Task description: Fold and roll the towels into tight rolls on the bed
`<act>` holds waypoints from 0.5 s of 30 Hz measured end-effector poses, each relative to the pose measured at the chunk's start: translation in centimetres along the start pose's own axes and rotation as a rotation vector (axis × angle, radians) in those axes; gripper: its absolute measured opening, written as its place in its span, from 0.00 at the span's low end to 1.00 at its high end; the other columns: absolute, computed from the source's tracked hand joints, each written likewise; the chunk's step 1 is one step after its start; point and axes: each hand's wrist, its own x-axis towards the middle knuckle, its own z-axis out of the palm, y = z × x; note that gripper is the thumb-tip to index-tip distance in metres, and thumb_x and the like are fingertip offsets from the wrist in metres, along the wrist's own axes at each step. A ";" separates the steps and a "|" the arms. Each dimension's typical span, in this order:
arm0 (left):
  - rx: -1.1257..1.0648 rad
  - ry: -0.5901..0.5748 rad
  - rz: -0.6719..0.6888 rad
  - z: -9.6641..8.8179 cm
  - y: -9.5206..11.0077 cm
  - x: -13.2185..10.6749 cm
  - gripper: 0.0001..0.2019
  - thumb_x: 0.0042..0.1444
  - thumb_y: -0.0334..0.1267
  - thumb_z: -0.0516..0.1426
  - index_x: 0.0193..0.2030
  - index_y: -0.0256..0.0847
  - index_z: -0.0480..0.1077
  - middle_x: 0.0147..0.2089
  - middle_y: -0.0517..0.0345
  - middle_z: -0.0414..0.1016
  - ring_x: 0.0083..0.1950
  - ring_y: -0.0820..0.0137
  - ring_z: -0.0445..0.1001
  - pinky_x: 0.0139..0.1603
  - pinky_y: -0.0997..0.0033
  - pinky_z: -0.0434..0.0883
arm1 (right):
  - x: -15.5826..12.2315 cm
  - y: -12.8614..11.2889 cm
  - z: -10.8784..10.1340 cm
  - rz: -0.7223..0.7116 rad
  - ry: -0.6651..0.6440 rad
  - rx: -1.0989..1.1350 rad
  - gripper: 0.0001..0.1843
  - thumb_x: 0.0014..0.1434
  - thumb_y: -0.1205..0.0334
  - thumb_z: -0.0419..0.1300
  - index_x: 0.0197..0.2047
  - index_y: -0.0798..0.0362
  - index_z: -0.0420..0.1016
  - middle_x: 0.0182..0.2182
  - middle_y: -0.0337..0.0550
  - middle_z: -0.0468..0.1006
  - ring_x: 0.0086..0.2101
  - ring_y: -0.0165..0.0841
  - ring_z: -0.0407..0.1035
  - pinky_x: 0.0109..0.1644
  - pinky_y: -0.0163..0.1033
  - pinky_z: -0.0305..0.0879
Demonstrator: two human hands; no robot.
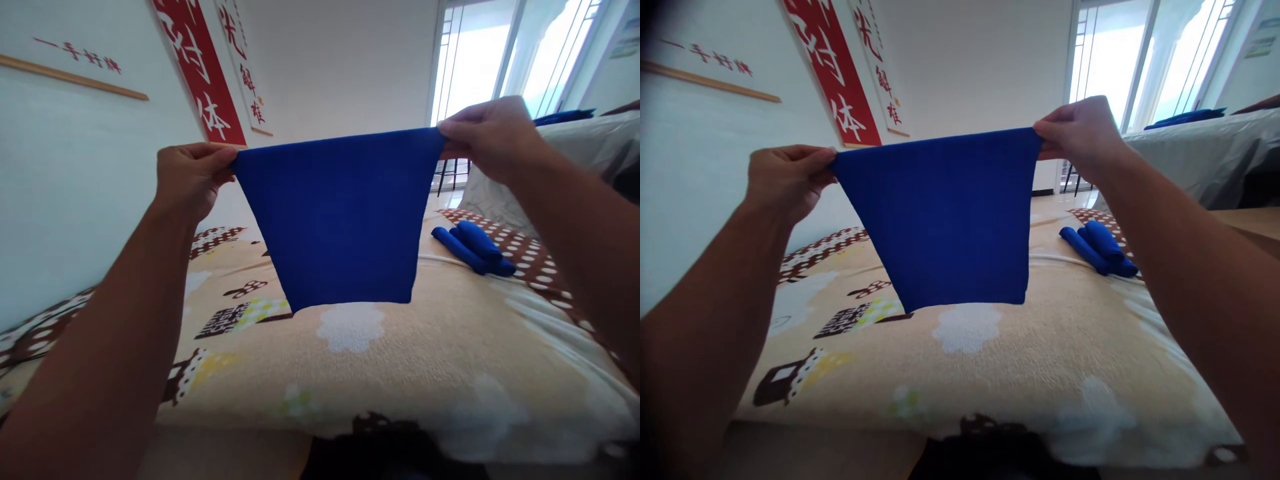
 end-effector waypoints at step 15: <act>0.293 0.023 -0.011 0.3 0.2 0.5 0.16 0.54 0.45 0.67 0.31 0.36 0.67 0.19 0.66 0.62 0.27 0.76 0.62 0.41 0.64 0.71 | 1.4 -0.2 -1.9 -0.233 -0.046 -0.481 0.31 0.55 0.49 0.60 0.38 0.78 0.75 0.22 0.42 0.77 0.17 0.14 0.65 0.27 0.25 0.57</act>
